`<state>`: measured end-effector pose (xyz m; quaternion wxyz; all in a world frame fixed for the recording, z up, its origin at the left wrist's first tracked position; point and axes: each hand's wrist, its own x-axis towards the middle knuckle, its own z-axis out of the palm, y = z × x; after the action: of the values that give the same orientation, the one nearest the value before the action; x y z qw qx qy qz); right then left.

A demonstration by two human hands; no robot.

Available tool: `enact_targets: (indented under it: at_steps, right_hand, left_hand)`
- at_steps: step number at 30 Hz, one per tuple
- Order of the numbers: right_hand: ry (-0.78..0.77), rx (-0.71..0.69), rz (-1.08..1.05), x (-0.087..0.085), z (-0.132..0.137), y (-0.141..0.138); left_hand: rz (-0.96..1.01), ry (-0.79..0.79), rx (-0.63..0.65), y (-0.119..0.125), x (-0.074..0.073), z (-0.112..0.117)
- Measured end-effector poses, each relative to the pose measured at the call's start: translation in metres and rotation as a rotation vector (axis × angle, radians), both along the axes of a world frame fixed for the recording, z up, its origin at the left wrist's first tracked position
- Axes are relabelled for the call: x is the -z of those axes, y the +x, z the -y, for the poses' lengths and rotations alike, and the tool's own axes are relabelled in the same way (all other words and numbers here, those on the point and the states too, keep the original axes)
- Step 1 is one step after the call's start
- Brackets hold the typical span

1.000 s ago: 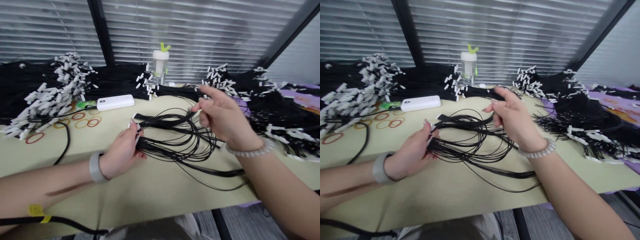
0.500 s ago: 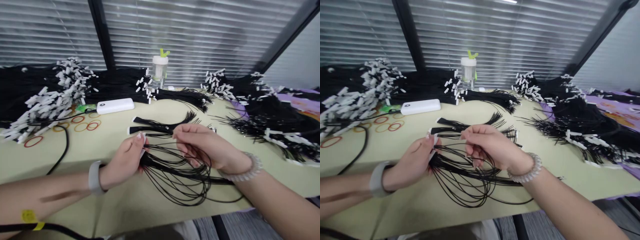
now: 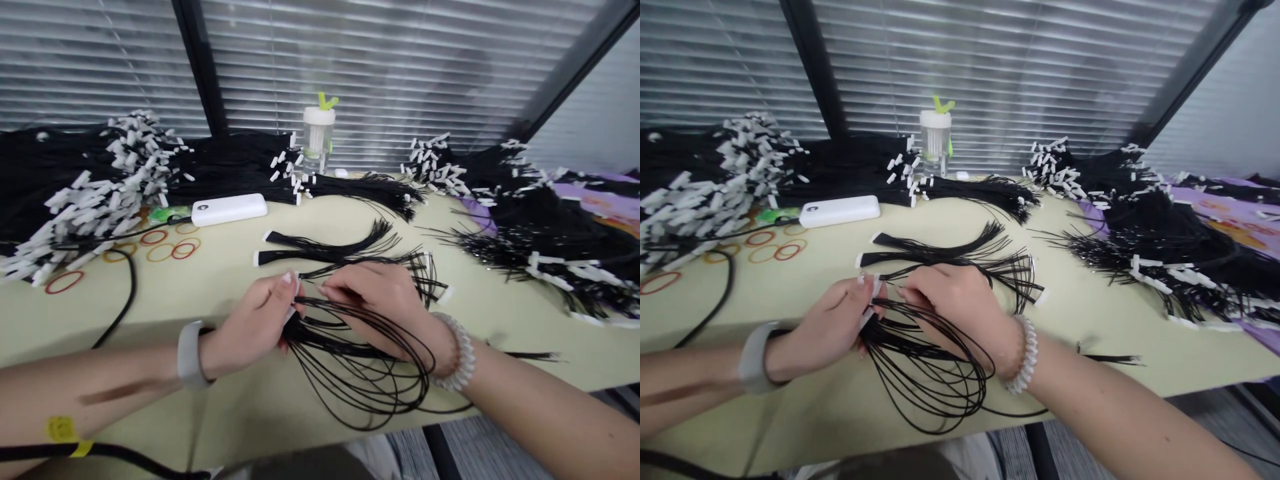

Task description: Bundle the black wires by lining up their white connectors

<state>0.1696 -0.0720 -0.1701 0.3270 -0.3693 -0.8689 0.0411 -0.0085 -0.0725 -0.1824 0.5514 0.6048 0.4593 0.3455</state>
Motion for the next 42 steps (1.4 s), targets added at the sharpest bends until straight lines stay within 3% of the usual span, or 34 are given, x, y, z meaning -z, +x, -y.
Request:
enact_targets:
  at_steps: [9,19,25,33,38,42]
  right_hand:
    - [0.071,-0.009,0.160,-0.009,0.002,0.003]
    - [0.562,0.006,0.419,-0.017,0.009,-0.002]
    - [0.631,-0.007,0.443,-0.018,0.010,-0.003]
    - [0.568,-0.044,0.387,-0.012,0.003,-0.002]
    - [0.271,-0.051,0.297,-0.012,0.000,0.001]
    - [0.075,-0.039,-0.023,-0.027,-0.009,0.013]
  left_hand:
    - [-0.001,-0.007,0.009,0.001,-0.001,0.002]
    - [-0.064,0.048,0.053,0.001,-0.004,0.001]
    - [-0.051,0.040,0.094,0.000,-0.004,0.001]
    - [-0.097,0.048,0.120,-0.001,-0.006,0.001]
    - [-0.043,0.012,0.105,-0.001,-0.004,0.000]
    - [0.090,-0.102,-0.030,0.001,-0.001,-0.003]
